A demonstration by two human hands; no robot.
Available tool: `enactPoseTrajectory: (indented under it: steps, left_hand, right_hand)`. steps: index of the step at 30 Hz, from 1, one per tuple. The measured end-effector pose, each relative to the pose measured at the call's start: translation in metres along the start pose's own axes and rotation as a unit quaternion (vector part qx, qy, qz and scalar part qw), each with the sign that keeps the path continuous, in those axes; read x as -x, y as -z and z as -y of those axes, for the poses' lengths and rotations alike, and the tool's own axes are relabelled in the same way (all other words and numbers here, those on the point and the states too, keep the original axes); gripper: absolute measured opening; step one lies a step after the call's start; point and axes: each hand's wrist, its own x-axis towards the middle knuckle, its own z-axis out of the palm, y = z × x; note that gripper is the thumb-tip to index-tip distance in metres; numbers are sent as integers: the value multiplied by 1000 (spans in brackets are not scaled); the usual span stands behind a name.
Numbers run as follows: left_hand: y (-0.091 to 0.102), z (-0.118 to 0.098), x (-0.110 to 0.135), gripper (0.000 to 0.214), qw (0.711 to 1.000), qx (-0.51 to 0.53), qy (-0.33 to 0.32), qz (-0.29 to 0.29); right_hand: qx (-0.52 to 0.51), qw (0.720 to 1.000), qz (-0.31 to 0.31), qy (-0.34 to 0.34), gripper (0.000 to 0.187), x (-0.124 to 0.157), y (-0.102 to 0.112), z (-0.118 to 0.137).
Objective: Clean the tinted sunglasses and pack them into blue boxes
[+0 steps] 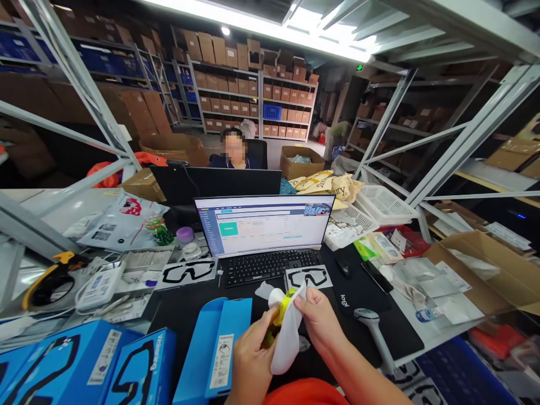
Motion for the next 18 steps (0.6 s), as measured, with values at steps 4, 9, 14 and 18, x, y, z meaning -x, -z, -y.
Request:
enactPoseTrajectory:
  steps: [4,9,14,18]
  left_hand:
    - [22,-9,-25,31,996,8,-3,87]
    - [49,-17,-41,53,953,-12,6,304]
    - [54,-28,-47,40,922,7,-25,387]
    - [47,-27,-48,28,909,2,-48,414]
  right_hand:
    - [59,998,23,29,68,0,9,1]
    - [305,919,250,25,61,9,38,29]
    - [458,786,414,46,50,13,34,62]
    - [501,766,395,79,50,21,16,40]
